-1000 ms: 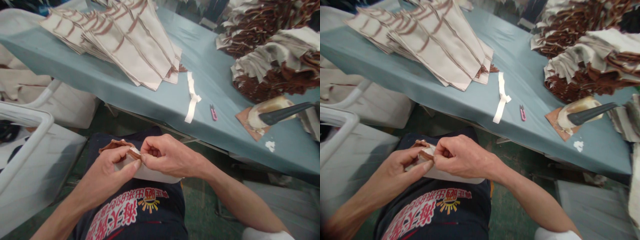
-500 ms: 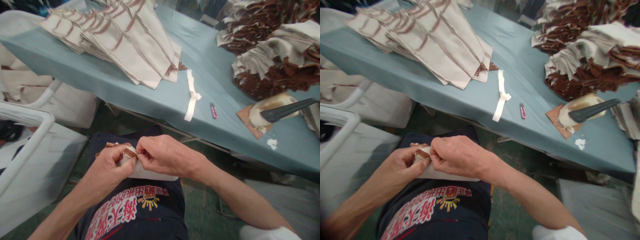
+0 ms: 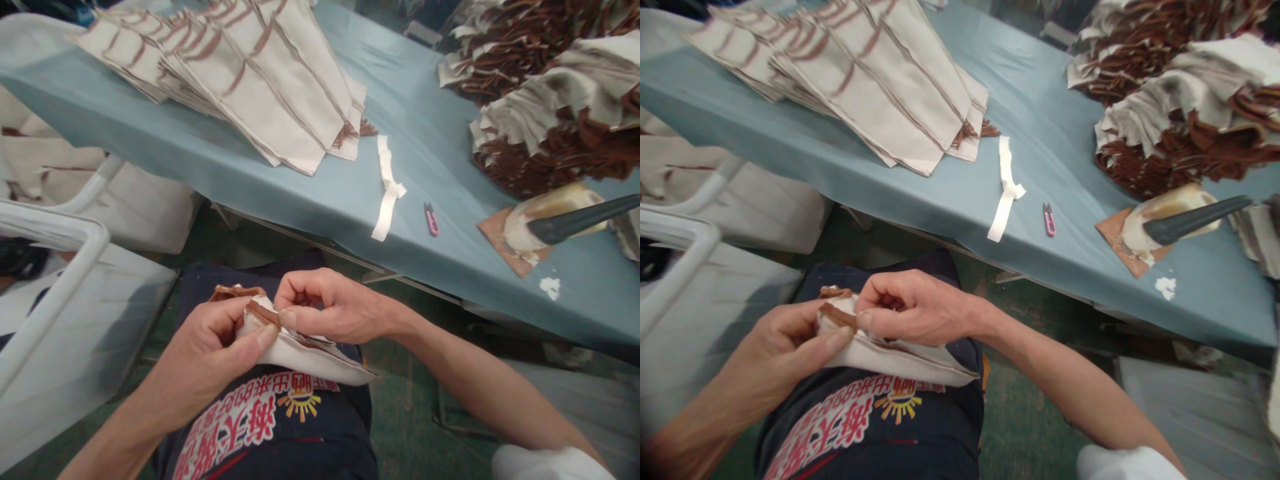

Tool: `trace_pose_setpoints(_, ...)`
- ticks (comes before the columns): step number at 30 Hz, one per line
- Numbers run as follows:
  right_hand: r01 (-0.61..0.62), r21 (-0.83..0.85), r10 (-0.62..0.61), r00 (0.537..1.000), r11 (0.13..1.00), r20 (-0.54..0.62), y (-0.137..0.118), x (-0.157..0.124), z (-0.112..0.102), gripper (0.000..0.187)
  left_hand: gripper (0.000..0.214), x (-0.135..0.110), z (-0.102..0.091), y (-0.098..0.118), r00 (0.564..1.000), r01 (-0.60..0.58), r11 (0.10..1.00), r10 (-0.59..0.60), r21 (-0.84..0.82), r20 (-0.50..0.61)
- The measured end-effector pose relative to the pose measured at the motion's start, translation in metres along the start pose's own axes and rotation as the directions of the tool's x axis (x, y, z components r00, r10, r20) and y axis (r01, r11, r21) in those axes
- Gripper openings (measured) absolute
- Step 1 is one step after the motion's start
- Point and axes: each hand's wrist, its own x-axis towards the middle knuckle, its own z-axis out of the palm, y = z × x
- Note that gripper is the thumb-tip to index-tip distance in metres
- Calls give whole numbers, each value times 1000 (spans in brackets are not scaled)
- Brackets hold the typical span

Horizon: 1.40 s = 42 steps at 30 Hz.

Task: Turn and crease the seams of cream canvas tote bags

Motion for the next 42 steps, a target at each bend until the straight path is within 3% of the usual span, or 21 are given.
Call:
trace_pose_setpoints(3,-51,-82,46,997,995,-67,-3,-4,1,15,38,1,1,8,1000,13,999,-13,48,9)
trace_pose_setpoints(8,-50,-276,6,987,960,-159,-13,-6,6,9,37,1,4,20,999,28,982,-21,187,-35)
trace_pose_setpoints(13,-222,-361,139,960,906,-241,-24,-5,10,13,35,1,15,26,993,-12,973,40,231,-115)
trace_pose_setpoints(16,-295,-303,236,947,906,-216,-24,-6,10,14,28,0,18,20,992,8,979,18,202,-124)
trace_pose_setpoints(20,-325,-39,316,937,945,-148,-6,-5,13,14,27,-3,14,6,994,-4,992,17,124,-109)
trace_pose_setpoints(23,-305,175,327,938,936,-112,12,-3,16,19,27,-6,10,3,995,-52,995,59,81,-80)
trace_pose_setpoints(26,-240,271,289,945,932,-156,15,-5,15,26,24,-6,10,7,998,-62,997,64,49,-27)
trace_pose_setpoints(31,-190,130,221,928,973,-300,-12,-20,14,12,26,-3,8,15,988,-105,988,117,109,-105)
trace_pose_setpoints(36,-293,-117,231,898,949,-375,-23,-26,25,12,28,0,11,22,996,-44,989,54,142,-66)
trace_pose_setpoints(42,-277,-21,253,904,961,-345,-5,-27,30,9,30,0,16,20,996,-24,986,38,164,-78)
